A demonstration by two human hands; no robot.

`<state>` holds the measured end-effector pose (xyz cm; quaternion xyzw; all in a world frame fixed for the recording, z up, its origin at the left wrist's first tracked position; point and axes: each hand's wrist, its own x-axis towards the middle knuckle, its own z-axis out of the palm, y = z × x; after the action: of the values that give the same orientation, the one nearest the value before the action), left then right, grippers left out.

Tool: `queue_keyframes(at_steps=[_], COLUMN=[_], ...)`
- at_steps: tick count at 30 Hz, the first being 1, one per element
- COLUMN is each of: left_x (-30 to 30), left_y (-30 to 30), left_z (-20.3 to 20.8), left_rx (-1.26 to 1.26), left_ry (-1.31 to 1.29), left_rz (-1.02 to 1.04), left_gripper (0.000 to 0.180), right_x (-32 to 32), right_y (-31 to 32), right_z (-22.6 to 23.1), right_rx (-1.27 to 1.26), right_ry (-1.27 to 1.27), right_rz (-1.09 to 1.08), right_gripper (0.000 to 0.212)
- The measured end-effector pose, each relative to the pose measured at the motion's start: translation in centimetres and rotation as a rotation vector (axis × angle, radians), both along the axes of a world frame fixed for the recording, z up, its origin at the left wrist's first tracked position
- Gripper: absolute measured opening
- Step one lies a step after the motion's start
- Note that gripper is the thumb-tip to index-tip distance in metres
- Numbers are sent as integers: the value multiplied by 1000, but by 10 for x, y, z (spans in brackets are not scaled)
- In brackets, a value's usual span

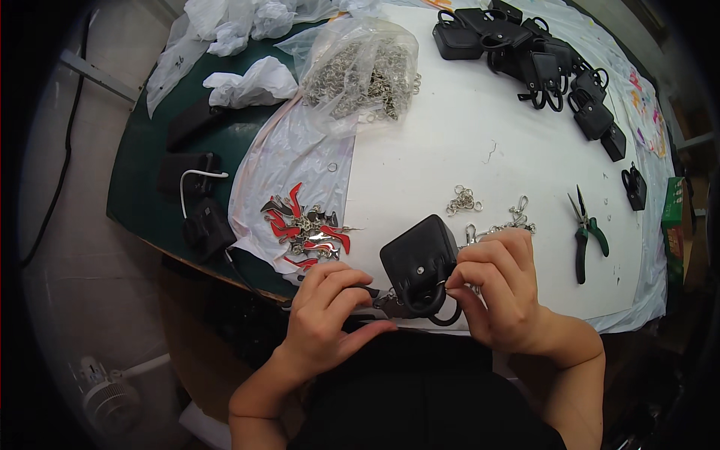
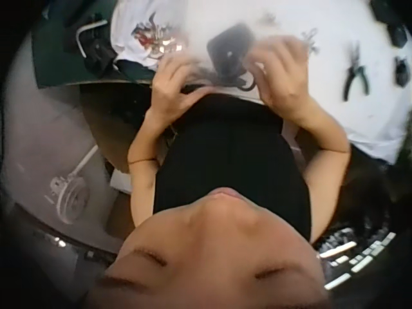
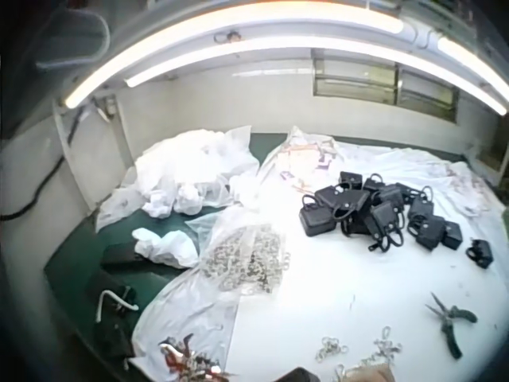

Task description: The person attaches metal chains and rings to plastic components and small red tags using pliers to assemble finished items.

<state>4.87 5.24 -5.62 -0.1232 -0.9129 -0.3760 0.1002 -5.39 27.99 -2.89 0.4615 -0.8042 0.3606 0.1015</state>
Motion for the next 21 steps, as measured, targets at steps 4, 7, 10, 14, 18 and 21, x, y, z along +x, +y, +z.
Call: queue_keyframes(at_steps=[4, 7, 10, 14, 18, 21], left_x=[7, 6, 8, 26, 23, -3], left_y=[-11, -17, -25, -39, -37, -24], left_z=[-7, -15, -21, -14, 8, 32], left_rx=[-227, -224, -239, -203, -66, -98], left_ry=[-39, 39, 100, 63, -38, -60], left_rz=[-80, -140, -170, -91, 35, -2], left_gripper=[41, 41, 40, 38, 37, 35], right_x=[-1, -2, -4, -7, -4, -1], right_y=[4, 10, 20, 37, 40, 40], right_z=[5, 10, 16, 27, 31, 28], right_rx=[12, 16, 25, 51, 102, 124], right_ry=[25, 35, 41, 61, 152, 207], right_rz=[20, 18, 11, -51, -32, -25], right_gripper=[27, 25, 24, 22, 19, 18])
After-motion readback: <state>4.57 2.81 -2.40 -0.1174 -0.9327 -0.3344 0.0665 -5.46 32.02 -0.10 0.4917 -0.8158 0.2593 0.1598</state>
